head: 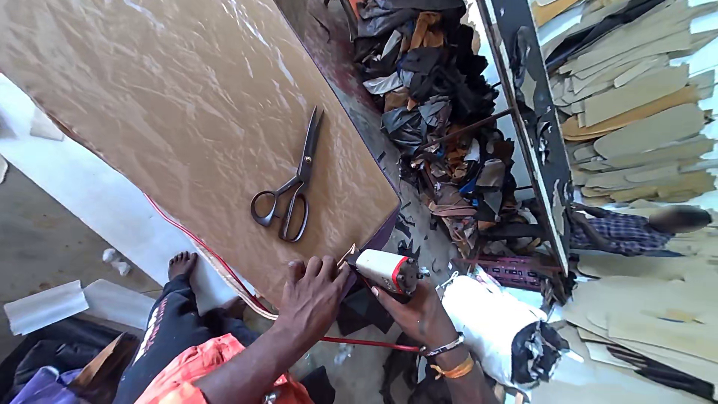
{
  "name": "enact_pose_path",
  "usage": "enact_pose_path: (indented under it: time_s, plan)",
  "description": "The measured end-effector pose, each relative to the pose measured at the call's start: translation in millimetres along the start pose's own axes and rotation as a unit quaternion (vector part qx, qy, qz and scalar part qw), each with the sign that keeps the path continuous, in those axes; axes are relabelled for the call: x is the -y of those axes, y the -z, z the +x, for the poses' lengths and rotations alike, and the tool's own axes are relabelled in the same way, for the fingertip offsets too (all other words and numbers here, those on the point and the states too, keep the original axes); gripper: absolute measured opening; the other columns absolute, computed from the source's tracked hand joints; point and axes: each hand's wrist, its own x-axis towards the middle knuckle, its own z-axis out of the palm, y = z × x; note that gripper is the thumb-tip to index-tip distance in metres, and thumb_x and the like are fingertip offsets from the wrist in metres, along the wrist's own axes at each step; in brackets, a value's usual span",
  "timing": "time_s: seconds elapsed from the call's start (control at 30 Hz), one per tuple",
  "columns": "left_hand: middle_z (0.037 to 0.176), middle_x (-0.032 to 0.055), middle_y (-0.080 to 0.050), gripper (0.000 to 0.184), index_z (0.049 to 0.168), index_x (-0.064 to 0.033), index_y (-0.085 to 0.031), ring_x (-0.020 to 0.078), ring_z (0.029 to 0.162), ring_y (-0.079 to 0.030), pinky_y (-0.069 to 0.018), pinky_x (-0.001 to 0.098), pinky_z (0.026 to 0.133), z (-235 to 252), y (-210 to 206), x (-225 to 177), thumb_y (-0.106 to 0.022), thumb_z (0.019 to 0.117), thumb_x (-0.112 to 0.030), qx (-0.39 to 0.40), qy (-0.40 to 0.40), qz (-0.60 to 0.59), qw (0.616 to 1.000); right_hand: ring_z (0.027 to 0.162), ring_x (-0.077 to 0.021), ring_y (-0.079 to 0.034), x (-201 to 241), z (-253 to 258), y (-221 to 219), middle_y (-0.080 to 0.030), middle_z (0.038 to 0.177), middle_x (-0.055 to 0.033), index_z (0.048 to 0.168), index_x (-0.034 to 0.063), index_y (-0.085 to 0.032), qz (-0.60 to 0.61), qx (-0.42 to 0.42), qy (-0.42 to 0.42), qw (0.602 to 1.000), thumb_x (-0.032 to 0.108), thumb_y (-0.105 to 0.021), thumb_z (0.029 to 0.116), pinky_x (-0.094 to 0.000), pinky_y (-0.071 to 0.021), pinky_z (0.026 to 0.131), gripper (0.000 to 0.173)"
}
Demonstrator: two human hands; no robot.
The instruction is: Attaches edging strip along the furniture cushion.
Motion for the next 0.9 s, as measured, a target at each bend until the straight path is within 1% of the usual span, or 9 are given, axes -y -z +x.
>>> enact_pose_path:
  time_s: [0.17, 0.3, 0.37, 0.43, 0.5, 0.57, 0.7, 0.77, 0.9]
  plan:
    - [0.108, 0.0042, -0.066, 0.038, 0.130, -0.0315, -0.068, 0.0272, 0.099, -0.064, -0.0459, 0.0550, 0.090, 0.2, -1.7, 1.8, -0.060, 0.0948, -0.020, -0.007, -0.004, 0.006, 1.000, 0.088, -0.0077, -0.073, 7.9, -2.6, -1.3, -0.075, 0.090, 0.0019, 0.100, 0.0141, -0.075, -0.032, -0.008, -0.016, 0.999, 0.053, -0.075, 0.0844, -0.0362, -0.0613, 0.084, 0.042]
    - [0.108, 0.0035, -0.068, 0.041, 0.133, -0.0306, -0.067, 0.0258, 0.099, -0.064, -0.0447, 0.0535, 0.092, -2.8, -4.8, 4.2, -0.061, 0.0943, -0.020, -0.022, -0.005, 0.006, 1.000, 0.092, -0.0077, -0.073, 5.3, -0.1, -0.6, -0.076, 0.094, 0.0010, 0.106, 0.0134, -0.074, -0.020, 0.018, -0.022, 0.999, 0.049, -0.076, 0.0853, -0.0363, -0.0608, 0.088, 0.041]
    - [0.109, 0.0037, -0.069, 0.038, 0.134, -0.0295, -0.067, 0.0261, 0.100, -0.064, -0.0452, 0.0535, 0.094, -9.2, -1.7, 7.5, -0.060, 0.0972, -0.024, -0.025, -0.011, -0.007, 1.000, 0.092, -0.0086, -0.072, 9.0, -3.0, 3.6, -0.075, 0.095, -0.0001, 0.108, 0.0133, -0.073, -0.002, 0.043, -0.048, 0.998, 0.047, -0.078, 0.0855, -0.0369, -0.0598, 0.088, 0.041]
    - [0.106, 0.0029, -0.070, 0.033, 0.131, -0.0286, -0.068, 0.0256, 0.098, -0.066, -0.0476, 0.0533, 0.092, -20.8, 5.6, 15.5, -0.057, 0.1001, -0.025, -0.040, -0.018, -0.018, 0.999, 0.094, -0.0051, -0.071, 17.8, -9.2, 6.1, -0.075, 0.098, 0.0012, 0.111, 0.0123, -0.072, 0.028, 0.056, -0.064, 0.996, 0.046, -0.079, 0.0846, -0.0319, -0.0593, 0.090, 0.043]
    - [0.104, 0.0010, -0.071, 0.032, 0.127, -0.0286, -0.070, 0.0241, 0.092, -0.066, -0.0488, 0.0523, 0.088, -36.0, 10.5, 27.0, -0.059, 0.0983, -0.021, -0.060, -0.024, -0.013, 0.998, 0.097, -0.0026, -0.070, 22.3, -15.1, -0.1, -0.075, 0.101, 0.0014, 0.113, 0.0087, -0.071, 0.047, 0.044, -0.043, 0.997, 0.044, -0.079, 0.0846, -0.0273, -0.0588, 0.092, 0.046]
    - [0.104, -0.0003, -0.070, 0.036, 0.128, -0.0295, -0.070, 0.0227, 0.089, -0.065, -0.0475, 0.0518, 0.088, -53.0, 11.2, 34.5, -0.063, 0.0948, -0.016, -0.062, -0.029, -0.002, 0.998, 0.098, -0.0025, -0.070, 21.8, -21.3, -8.7, -0.075, 0.101, 0.0006, 0.113, 0.0068, -0.071, 0.043, 0.028, -0.029, 0.998, 0.042, -0.079, 0.0853, -0.0268, -0.0585, 0.093, 0.046]
    - [0.102, -0.0009, -0.069, 0.033, 0.127, -0.0305, -0.070, 0.0220, 0.089, -0.065, -0.0476, 0.0511, 0.087, -74.0, 9.0, 43.3, -0.059, 0.0979, -0.019, -0.082, -0.035, 0.000, 0.996, 0.095, -0.0010, -0.071, 21.5, -27.0, -10.8, -0.075, 0.098, 0.0031, 0.112, 0.0093, -0.071, 0.053, 0.030, -0.032, 0.998, 0.042, -0.079, 0.0853, -0.0260, -0.0595, 0.090, 0.043]
    - [0.101, -0.0023, -0.069, 0.030, 0.124, -0.0313, -0.070, 0.0215, 0.089, -0.064, -0.0467, 0.0506, 0.086, -78.6, 10.6, 45.9, -0.056, 0.0999, -0.021, -0.091, -0.029, -0.001, 0.995, 0.098, -0.0017, -0.071, 26.0, -34.7, -12.0, -0.075, 0.101, 0.0016, 0.113, 0.0068, -0.070, 0.065, 0.036, -0.015, 0.997, 0.039, -0.080, 0.0852, -0.0258, -0.0593, 0.092, 0.044]
    - [0.100, -0.0056, -0.069, 0.026, 0.118, -0.0335, -0.072, 0.0191, 0.091, -0.064, -0.0444, 0.0494, 0.088, -85.8, 8.9, 50.9, -0.054, 0.1014, -0.025, -0.108, -0.023, -0.014, 0.994, 0.096, -0.0025, -0.071, 32.5, -45.0, -23.0, -0.076, 0.098, -0.0001, 0.109, 0.0067, -0.072, 0.032, 0.028, 0.011, 0.999, 0.036, -0.077, 0.0869, -0.0259, -0.0594, 0.090, 0.037]
